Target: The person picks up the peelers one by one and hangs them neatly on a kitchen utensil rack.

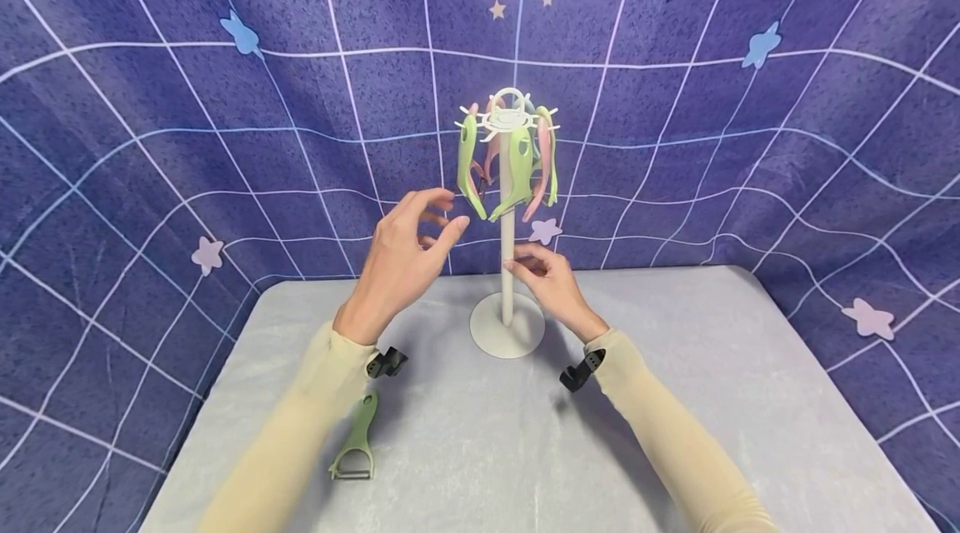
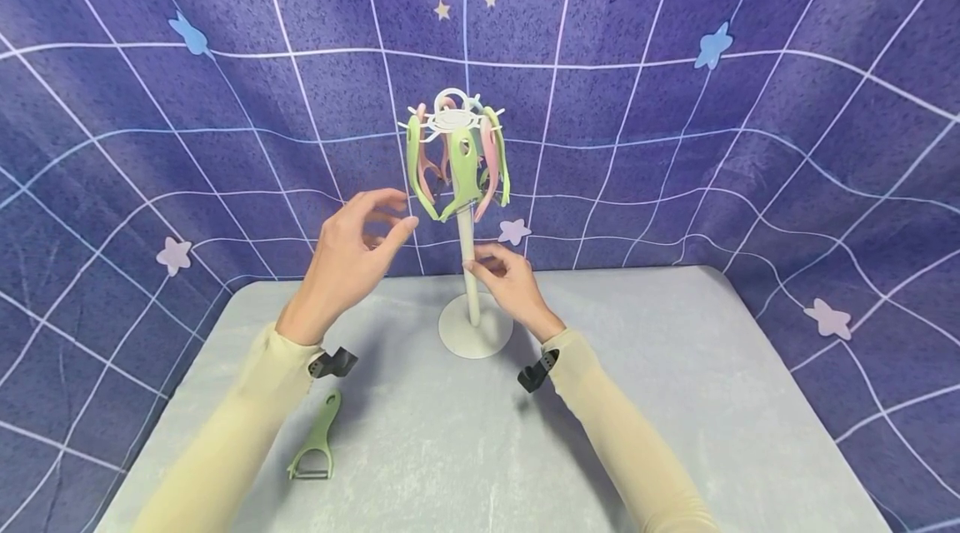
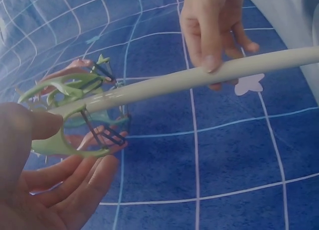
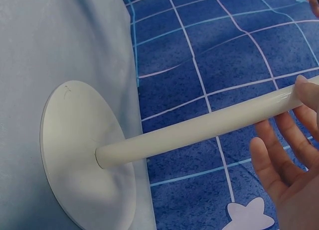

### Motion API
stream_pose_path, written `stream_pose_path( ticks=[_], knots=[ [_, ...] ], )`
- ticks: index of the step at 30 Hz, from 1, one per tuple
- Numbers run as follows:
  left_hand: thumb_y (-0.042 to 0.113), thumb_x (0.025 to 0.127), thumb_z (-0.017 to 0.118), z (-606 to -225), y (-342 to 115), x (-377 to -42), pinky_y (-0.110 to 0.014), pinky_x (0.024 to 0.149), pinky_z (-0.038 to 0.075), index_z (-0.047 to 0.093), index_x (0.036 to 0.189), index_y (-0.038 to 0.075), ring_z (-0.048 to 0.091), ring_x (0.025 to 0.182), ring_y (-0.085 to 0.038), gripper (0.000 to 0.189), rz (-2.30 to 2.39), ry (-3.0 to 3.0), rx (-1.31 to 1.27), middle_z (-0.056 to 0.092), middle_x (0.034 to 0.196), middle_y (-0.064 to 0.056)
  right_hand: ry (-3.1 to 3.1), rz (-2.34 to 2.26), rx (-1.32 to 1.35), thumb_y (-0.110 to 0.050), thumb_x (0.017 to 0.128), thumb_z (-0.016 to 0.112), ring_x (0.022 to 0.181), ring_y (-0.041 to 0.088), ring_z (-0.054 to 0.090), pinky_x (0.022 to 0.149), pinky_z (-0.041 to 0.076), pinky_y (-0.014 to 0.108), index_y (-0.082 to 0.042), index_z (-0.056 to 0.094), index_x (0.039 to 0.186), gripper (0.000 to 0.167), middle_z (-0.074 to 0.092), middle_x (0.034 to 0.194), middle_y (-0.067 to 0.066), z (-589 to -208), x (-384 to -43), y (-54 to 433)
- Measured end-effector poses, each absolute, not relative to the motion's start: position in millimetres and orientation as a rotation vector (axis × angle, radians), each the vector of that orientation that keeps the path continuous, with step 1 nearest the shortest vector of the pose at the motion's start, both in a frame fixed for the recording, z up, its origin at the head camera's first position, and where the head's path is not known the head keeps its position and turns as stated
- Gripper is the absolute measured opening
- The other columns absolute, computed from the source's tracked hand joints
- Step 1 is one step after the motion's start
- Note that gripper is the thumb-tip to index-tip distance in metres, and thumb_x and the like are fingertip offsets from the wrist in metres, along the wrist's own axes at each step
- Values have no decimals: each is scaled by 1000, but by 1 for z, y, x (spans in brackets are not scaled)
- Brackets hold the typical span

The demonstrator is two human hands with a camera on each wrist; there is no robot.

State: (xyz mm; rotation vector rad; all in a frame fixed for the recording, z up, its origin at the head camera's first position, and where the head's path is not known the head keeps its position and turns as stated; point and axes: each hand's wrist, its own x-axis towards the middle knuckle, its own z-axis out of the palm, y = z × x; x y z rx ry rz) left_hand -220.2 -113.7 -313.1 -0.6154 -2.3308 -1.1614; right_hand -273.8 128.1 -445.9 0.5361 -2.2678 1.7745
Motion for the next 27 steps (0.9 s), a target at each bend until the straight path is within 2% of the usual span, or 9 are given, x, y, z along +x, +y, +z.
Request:
stream_pose_path(
  ticks=[10, 19, 27],
  knots=[
    [32, 103, 76, -352, -133, -190, -33, 78, 66, 71, 131, 14, 72, 101, -13, 33, -1124, -2416, -562, 71, 119, -1, -2277, 1760, 525, -17, 101, 78, 92, 23, 74, 77, 60, 25, -7, 78, 122, 24, 78, 112, 13, -446, -273, 128],
    [35, 103, 75, -396, -156, -162, -35, 80, 65, 72, 130, 18, 73, 104, -16, 32, -1153, -2540, -416, 73, 119, 1, -2272, 1777, 519, -17, 101, 77, 94, 31, 74, 77, 59, 23, -6, 78, 122, 24, 78, 110, 17, -446, -273, 128],
    [36, 102, 76, -422, -164, -148, -32, 79, 65, 72, 129, 23, 73, 103, -12, 30, -1160, -2602, -343, 74, 120, 6, -2290, 1783, 517, -10, 103, 74, 98, 37, 73, 78, 58, 21, 1, 75, 127, 26, 75, 118, 23, -445, -274, 127]
  ],
)
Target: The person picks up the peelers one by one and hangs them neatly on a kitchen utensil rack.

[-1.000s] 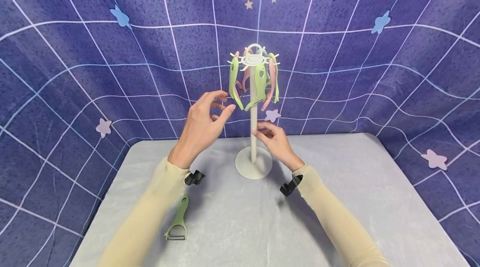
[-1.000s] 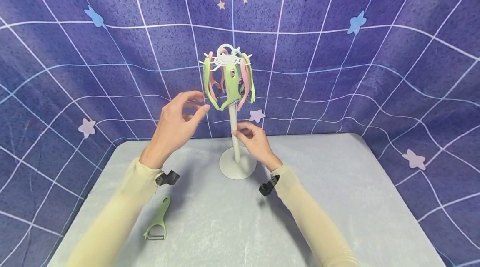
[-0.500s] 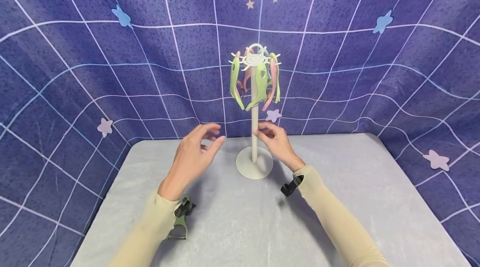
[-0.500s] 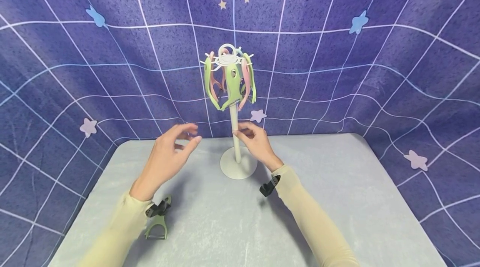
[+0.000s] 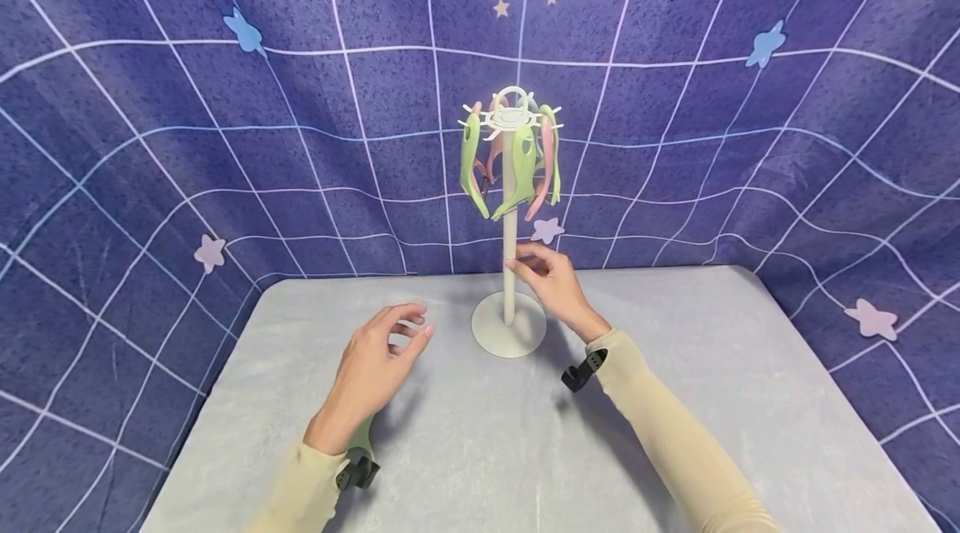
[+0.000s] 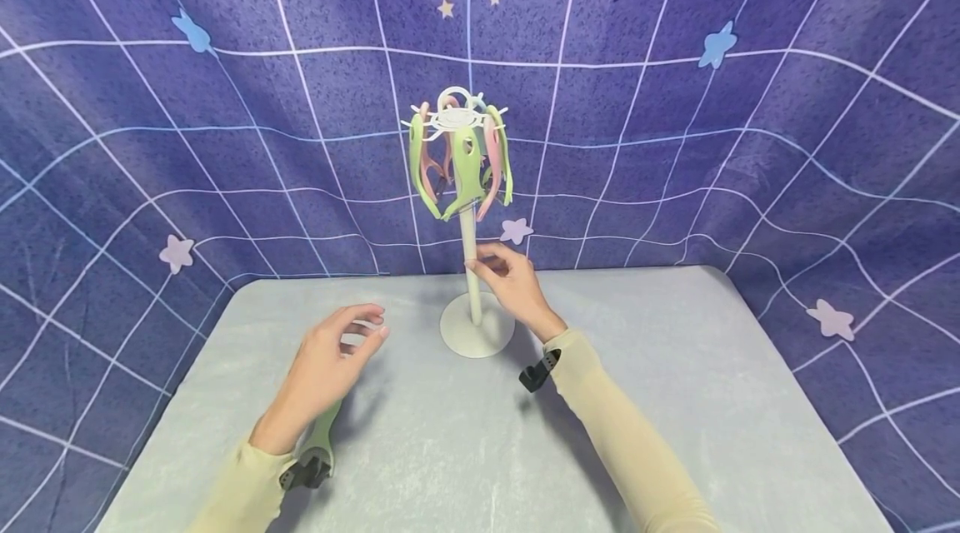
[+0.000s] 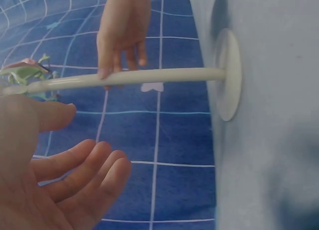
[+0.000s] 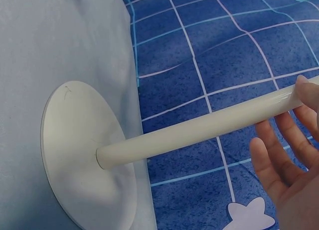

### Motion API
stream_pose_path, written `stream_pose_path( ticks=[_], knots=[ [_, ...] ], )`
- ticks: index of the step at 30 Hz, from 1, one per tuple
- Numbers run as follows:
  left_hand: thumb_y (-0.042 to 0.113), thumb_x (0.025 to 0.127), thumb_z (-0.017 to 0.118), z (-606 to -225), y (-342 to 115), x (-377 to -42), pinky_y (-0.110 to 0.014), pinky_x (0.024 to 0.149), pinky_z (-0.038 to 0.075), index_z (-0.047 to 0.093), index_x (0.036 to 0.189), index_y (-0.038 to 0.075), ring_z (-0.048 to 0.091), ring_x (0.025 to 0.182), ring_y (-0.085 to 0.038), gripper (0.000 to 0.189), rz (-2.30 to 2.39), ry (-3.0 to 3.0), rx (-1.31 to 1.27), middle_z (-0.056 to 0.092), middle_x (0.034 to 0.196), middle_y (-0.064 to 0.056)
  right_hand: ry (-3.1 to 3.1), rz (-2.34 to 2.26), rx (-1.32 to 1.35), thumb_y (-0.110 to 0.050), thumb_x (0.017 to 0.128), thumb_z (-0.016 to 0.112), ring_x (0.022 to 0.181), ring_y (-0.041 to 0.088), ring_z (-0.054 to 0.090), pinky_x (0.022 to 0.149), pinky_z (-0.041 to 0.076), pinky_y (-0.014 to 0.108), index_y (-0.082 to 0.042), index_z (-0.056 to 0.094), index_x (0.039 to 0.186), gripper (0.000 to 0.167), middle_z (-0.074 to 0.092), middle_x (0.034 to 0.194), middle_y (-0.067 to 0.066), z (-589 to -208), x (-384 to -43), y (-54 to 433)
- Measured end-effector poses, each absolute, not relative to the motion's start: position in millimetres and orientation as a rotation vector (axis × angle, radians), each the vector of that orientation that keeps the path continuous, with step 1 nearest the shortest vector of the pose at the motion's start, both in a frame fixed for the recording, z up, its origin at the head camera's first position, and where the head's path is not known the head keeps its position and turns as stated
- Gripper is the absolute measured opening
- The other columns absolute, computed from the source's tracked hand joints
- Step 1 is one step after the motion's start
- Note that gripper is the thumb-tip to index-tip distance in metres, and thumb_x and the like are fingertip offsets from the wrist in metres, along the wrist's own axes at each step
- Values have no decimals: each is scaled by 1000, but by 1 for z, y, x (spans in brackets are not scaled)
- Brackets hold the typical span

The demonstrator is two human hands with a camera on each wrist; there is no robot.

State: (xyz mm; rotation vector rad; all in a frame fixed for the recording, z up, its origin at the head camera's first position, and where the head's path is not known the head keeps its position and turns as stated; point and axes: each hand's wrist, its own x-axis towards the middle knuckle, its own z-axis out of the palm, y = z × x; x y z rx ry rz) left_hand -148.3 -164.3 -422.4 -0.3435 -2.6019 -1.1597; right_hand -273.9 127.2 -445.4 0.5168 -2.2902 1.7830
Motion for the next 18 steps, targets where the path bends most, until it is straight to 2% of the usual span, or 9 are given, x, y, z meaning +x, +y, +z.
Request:
stream_pose_path(
  ticks=[4, 12, 15, 18],
  knots=[
    [36, 102, 76, -432, -168, -144, -34, 79, 66, 72, 127, 22, 73, 102, -12, 29, -1160, -2625, -335, 74, 119, 5, -2298, 1795, 522, -6, 103, 73, 99, 43, 73, 79, 58, 22, 3, 75, 125, 24, 75, 117, 25, -436, -268, 126],
    [36, 102, 77, -450, -180, -138, -30, 79, 64, 72, 127, 21, 73, 102, -13, 30, -1092, -2694, -302, 75, 116, 1, -2285, 1822, 529, -6, 102, 73, 102, 55, 70, 79, 58, 25, 3, 75, 122, 22, 76, 111, 27, -413, -250, 124],
    [36, 101, 77, -455, -186, -135, -32, 80, 64, 72, 128, 21, 73, 100, -12, 31, -1040, -2736, -281, 75, 115, 2, -2291, 1807, 526, -7, 102, 74, 101, 53, 71, 77, 57, 25, 2, 75, 122, 22, 76, 113, 25, -415, -251, 124],
    [38, 102, 77, -460, -193, -132, -34, 80, 63, 71, 130, 22, 73, 98, -11, 33, -985, -2779, -258, 75, 115, 4, -2304, 1785, 523, -8, 102, 74, 97, 45, 74, 76, 57, 26, 1, 76, 122, 22, 76, 114, 23, -416, -251, 124]
  ],
)
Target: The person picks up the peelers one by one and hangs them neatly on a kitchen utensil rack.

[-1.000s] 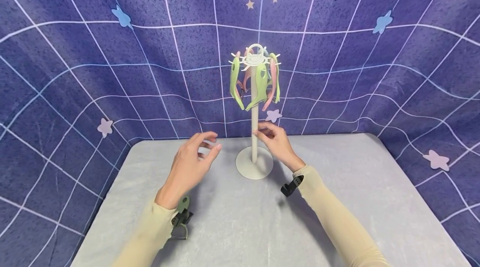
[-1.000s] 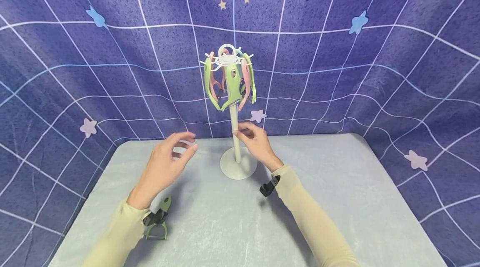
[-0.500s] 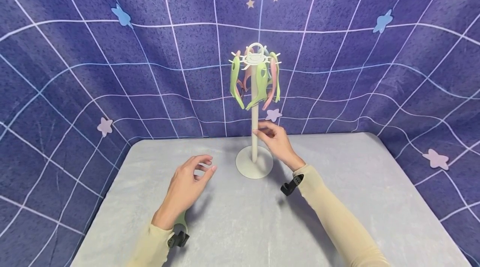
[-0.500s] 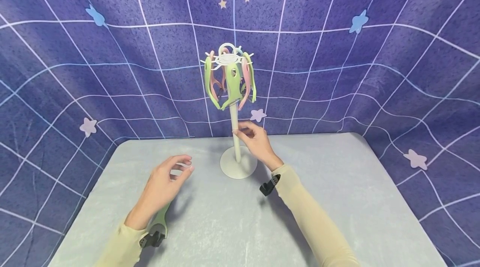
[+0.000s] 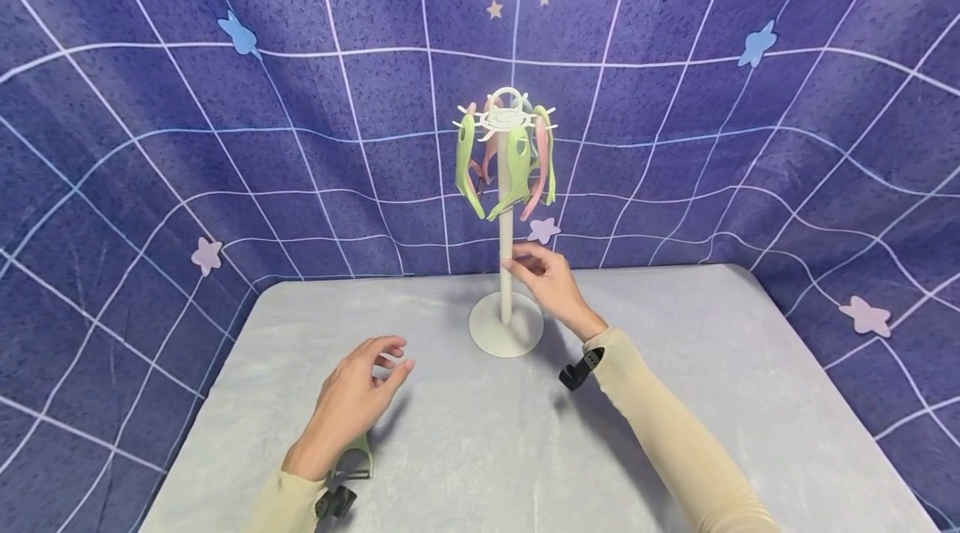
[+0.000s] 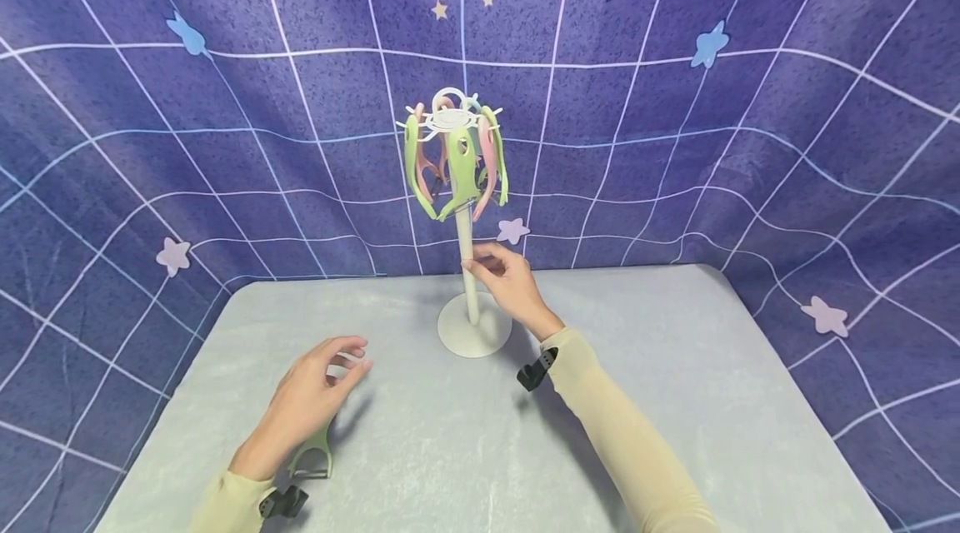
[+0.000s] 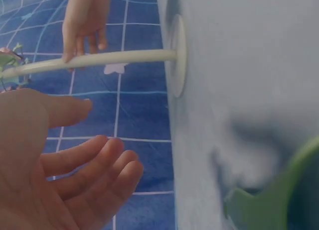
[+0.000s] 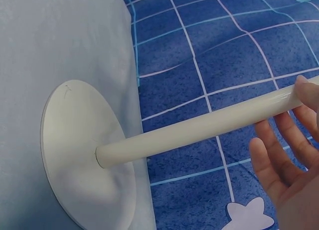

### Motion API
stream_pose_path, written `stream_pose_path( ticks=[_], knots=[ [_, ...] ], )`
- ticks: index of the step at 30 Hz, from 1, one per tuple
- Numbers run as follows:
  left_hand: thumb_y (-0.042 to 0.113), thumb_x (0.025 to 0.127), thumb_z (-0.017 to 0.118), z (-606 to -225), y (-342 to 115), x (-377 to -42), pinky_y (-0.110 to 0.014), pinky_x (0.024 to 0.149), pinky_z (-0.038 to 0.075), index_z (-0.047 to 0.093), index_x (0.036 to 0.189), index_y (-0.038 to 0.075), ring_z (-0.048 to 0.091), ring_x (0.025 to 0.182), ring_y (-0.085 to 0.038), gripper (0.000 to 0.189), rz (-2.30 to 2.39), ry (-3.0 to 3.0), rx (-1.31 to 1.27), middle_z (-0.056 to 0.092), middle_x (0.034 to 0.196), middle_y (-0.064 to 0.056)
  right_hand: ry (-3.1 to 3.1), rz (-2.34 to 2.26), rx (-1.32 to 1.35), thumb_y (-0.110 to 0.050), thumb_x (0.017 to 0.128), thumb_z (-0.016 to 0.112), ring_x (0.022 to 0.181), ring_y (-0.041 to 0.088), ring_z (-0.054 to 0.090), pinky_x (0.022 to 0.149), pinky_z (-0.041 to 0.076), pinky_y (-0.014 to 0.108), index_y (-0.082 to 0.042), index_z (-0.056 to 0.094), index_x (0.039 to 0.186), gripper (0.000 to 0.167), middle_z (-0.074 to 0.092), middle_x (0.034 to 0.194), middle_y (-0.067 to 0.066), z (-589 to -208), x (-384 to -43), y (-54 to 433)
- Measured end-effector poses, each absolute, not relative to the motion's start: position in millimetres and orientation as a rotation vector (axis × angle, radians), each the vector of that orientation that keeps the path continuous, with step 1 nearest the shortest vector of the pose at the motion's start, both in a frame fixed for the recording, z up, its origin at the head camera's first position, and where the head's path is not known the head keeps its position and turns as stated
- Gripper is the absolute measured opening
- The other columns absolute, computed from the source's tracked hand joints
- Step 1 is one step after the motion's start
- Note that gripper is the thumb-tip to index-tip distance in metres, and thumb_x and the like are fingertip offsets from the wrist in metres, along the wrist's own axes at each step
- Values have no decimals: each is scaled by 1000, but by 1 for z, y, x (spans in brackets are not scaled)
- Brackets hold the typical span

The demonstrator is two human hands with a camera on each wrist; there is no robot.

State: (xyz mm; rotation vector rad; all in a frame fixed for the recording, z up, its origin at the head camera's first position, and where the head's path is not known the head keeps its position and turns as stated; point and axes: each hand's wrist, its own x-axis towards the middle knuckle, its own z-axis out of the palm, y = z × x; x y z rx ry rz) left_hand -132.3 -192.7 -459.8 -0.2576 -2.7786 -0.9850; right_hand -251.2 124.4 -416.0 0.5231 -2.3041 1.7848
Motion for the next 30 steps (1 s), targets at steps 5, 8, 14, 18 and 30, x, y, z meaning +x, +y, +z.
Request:
stream_pose_path(
  ticks=[5, 8, 14, 18, 30],
  knots=[
    [39, 102, 76, -463, -205, -130, -41, 80, 63, 70, 135, 22, 75, 101, -15, 37, -926, -2828, -212, 74, 118, 5, -2312, 1775, 516, -7, 101, 74, 95, 39, 74, 77, 57, 27, 1, 76, 122, 22, 77, 112, 23, -417, -252, 124],
    [40, 102, 75, -461, -211, -130, -47, 79, 62, 69, 135, 21, 75, 101, -17, 39, -881, -2857, -185, 73, 117, 5, -2317, 1775, 512, -7, 102, 74, 97, 43, 74, 77, 57, 27, 1, 76, 122, 22, 76, 113, 23, -416, -251, 125],
    [46, 101, 73, -456, -221, -127, -53, 82, 60, 70, 131, 15, 72, 106, -22, 44, -790, -2964, -129, 73, 113, 3, -2316, 1766, 518, -13, 102, 75, 98, 43, 74, 80, 59, 34, -4, 77, 122, 22, 77, 113, 18, -428, -260, 127],
    [50, 100, 73, -455, -224, -125, -54, 81, 58, 69, 128, 10, 69, 101, -21, 49, -738, -3068, -80, 71, 109, 1, -2306, 1722, 525, -20, 101, 77, 96, 34, 75, 79, 60, 32, -8, 78, 121, 23, 78, 111, 11, -446, -273, 129],
    [52, 99, 73, -460, -228, -116, -47, 72, 55, 67, 110, 3, 62, 81, -18, 51, -572, -3216, -30, 65, 90, -1, -2292, 1714, 529, -19, 101, 77, 94, 24, 75, 81, 62, 31, -7, 78, 121, 23, 77, 113, 11, -446, -271, 129]
  ],
)
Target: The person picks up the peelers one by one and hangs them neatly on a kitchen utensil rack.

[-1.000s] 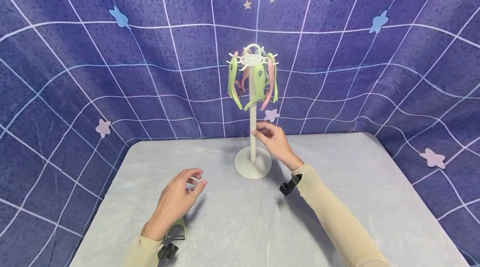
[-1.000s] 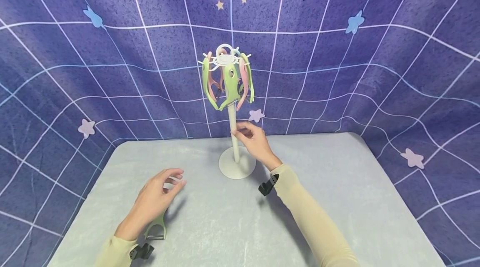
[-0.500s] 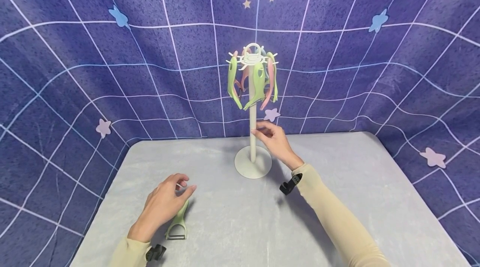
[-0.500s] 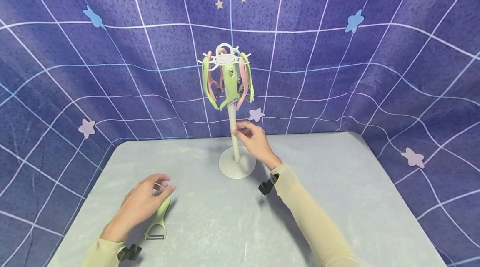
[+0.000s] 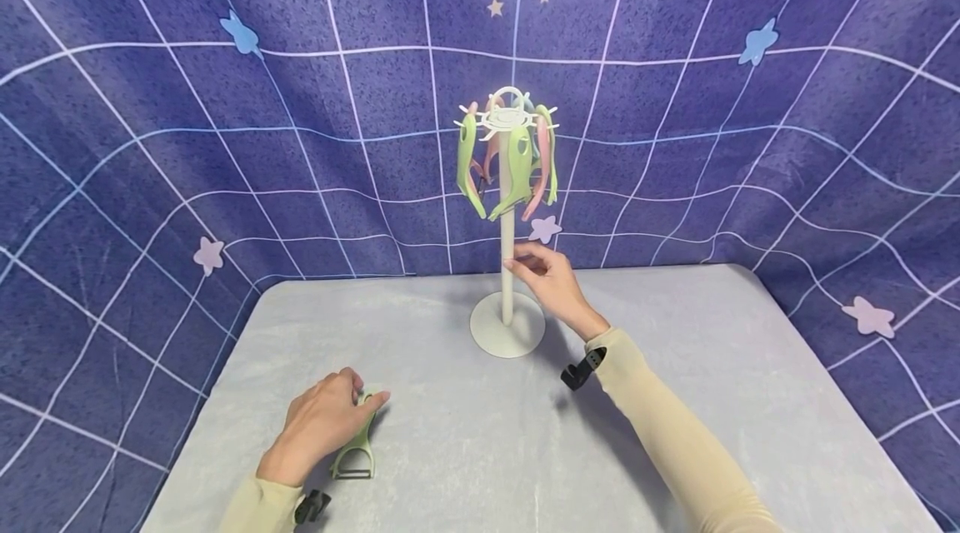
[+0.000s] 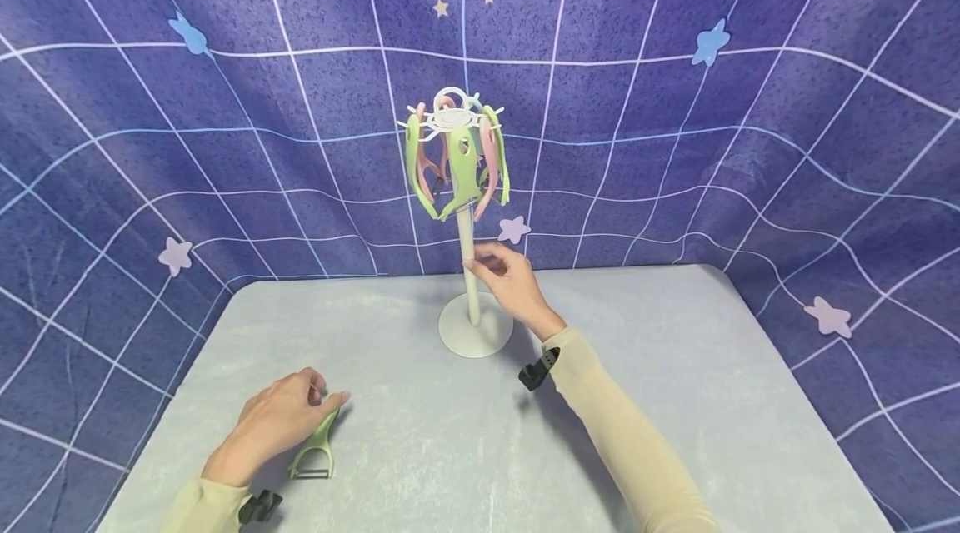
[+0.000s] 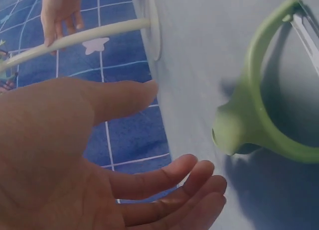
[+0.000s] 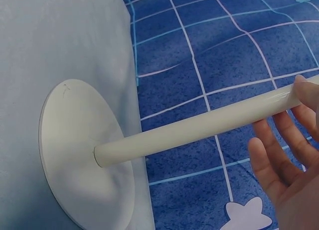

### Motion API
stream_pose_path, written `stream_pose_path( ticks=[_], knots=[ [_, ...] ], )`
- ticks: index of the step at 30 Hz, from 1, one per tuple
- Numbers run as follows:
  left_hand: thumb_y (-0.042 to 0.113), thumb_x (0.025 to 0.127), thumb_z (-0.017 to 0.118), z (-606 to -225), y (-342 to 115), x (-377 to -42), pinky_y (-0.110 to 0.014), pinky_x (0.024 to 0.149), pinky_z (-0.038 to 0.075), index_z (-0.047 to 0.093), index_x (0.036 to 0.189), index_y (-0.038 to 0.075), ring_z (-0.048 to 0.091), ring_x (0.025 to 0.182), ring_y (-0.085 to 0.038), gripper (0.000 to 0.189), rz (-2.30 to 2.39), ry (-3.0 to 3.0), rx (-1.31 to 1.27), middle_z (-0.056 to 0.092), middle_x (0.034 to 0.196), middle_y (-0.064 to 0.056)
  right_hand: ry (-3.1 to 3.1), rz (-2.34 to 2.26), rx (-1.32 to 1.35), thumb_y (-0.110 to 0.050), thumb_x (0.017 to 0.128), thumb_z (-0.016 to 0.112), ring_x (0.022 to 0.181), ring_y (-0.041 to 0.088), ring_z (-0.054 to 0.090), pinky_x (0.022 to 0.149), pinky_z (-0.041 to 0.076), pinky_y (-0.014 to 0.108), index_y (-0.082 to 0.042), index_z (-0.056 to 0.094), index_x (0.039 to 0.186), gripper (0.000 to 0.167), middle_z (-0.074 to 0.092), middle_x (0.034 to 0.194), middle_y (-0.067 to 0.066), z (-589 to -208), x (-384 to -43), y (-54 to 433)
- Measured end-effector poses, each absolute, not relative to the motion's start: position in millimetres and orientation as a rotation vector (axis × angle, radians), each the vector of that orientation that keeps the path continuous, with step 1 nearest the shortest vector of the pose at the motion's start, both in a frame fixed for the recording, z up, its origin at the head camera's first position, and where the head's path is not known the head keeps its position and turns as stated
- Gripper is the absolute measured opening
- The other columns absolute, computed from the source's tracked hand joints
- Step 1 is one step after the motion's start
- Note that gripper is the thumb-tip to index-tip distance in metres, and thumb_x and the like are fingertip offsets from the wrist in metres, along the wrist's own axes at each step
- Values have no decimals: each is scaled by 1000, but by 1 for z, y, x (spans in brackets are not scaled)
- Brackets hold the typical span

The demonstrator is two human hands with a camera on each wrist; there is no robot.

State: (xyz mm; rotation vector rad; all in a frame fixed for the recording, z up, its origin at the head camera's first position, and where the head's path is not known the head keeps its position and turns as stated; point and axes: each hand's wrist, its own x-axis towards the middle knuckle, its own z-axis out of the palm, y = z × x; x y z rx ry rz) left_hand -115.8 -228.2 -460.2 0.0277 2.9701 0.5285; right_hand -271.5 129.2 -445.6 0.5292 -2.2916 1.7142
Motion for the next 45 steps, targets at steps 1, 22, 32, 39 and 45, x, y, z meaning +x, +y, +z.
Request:
stream_pose_path(
  ticks=[1, 22, 32, 39, 45],
  knots=[
    [52, 98, 73, -461, -228, -115, -48, 72, 56, 67, 110, 2, 63, 81, -19, 51, 513, 2971, 32, 66, 89, -2, -2292, 1715, 527, -19, 101, 78, 94, 24, 75, 81, 61, 30, -7, 78, 121, 24, 77, 113, 11, -446, -272, 129],
    [45, 98, 73, -475, -227, -110, -34, 50, 36, 55, 72, 12, 48, 57, -21, 45, 382, 2906, -21, 51, 65, -4, -2332, 1753, 496, -9, 102, 74, 99, 36, 73, 82, 59, 29, 2, 75, 125, 25, 74, 119, 22, -432, -267, 127],
    [43, 99, 72, -475, -224, -113, -36, 54, 38, 59, 81, 8, 49, 63, -23, 41, 325, 2842, -50, 53, 70, -7, -2311, 1784, 506, -9, 102, 74, 99, 34, 73, 82, 58, 23, 3, 75, 124, 25, 75, 116, 22, -416, -253, 125],
    [39, 98, 73, -476, -223, -114, -34, 53, 36, 57, 77, 9, 47, 60, -22, 41, 321, 2831, -63, 51, 68, -6, -2297, 1797, 514, -7, 102, 74, 97, 33, 72, 81, 57, 21, 4, 75, 123, 24, 75, 114, 24, -417, -254, 125],
    [38, 98, 74, -477, -222, -115, -33, 52, 35, 56, 76, 9, 45, 59, -21, 41, 347, 2840, -54, 49, 67, -5, -2296, 1798, 515, -7, 101, 75, 96, 32, 72, 81, 57, 21, 4, 75, 121, 23, 75, 114, 24, -416, -256, 126]
  ],
)
